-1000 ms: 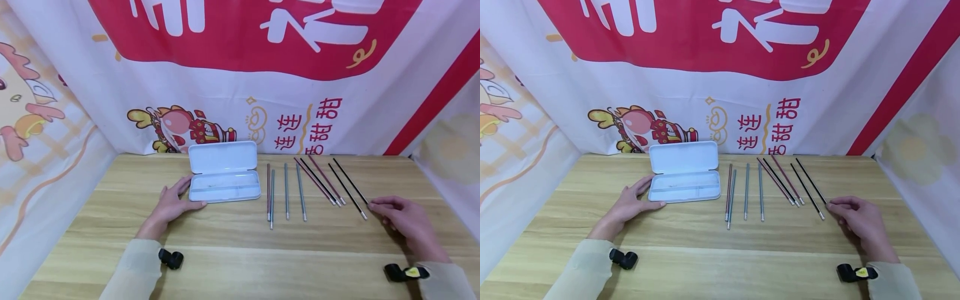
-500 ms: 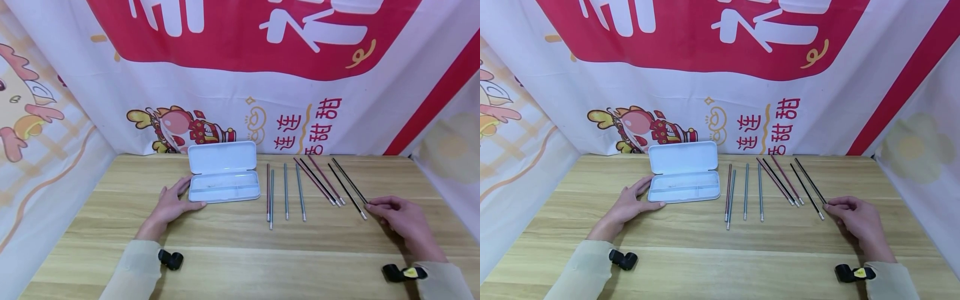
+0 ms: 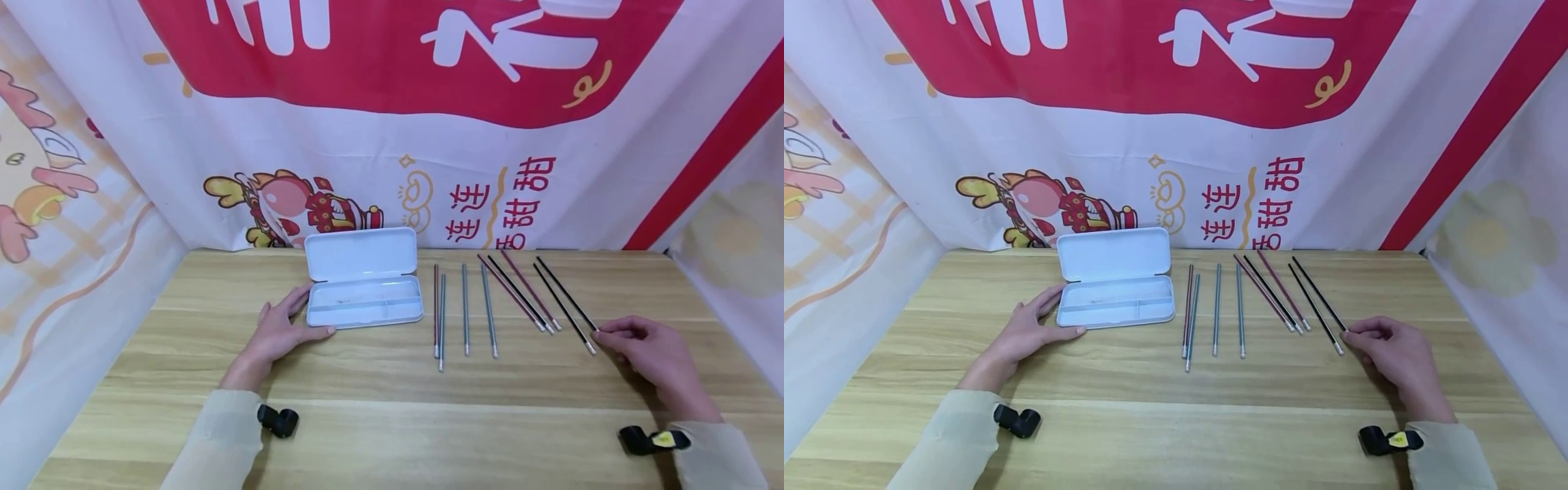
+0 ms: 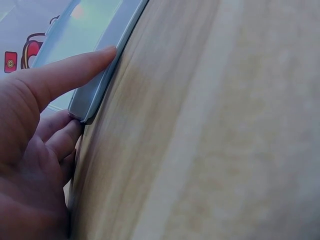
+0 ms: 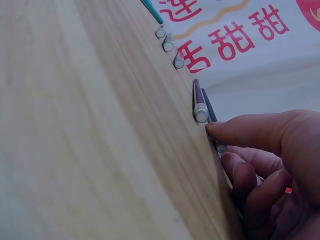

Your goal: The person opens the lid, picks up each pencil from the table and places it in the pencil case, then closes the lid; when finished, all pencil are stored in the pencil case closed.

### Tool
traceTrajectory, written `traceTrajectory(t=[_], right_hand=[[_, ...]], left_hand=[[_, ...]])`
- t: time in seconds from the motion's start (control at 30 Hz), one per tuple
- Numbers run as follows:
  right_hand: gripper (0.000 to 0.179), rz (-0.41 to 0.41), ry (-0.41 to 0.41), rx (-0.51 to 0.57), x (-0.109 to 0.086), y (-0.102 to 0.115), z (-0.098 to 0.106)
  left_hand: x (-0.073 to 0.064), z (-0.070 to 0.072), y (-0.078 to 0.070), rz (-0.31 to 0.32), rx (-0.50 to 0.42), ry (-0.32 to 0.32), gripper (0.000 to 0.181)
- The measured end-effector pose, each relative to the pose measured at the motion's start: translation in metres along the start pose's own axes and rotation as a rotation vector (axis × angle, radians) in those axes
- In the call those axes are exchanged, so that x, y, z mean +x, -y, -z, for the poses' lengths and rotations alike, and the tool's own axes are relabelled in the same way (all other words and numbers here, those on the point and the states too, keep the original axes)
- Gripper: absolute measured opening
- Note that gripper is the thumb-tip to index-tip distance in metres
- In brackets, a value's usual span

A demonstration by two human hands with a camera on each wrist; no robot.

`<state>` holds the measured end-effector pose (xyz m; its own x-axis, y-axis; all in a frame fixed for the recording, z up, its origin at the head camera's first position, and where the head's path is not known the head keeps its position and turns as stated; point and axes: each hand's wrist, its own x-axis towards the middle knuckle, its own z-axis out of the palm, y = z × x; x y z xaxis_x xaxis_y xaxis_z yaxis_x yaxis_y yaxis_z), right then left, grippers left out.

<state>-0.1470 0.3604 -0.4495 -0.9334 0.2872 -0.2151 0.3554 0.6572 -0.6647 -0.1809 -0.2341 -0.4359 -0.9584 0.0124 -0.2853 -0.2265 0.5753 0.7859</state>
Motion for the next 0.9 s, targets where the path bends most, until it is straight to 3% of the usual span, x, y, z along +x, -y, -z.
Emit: traceTrajectory(t=[0.23, 0.53, 0.9], right_hand=[[0.058, -0.023, -0.001, -0.020, 0.0012, 0.0028, 0.0007], [0.054, 0.024, -0.012, -0.050, -0.0022, 0.0010, 0.0019], [0.057, 0.005, 0.021, -0.003, -0.0017, 0.0008, 0.0034]], left_hand=[[0.0006, 0.0015, 0.0009, -0.001, 0.006, 0.001, 0.110], [0.0004, 0.0004, 0.0011, 0.003, 0.001, 0.001, 0.110], [0.0015, 0.0006, 0.0007, 0.008, 0.000, -0.005, 0.111]])
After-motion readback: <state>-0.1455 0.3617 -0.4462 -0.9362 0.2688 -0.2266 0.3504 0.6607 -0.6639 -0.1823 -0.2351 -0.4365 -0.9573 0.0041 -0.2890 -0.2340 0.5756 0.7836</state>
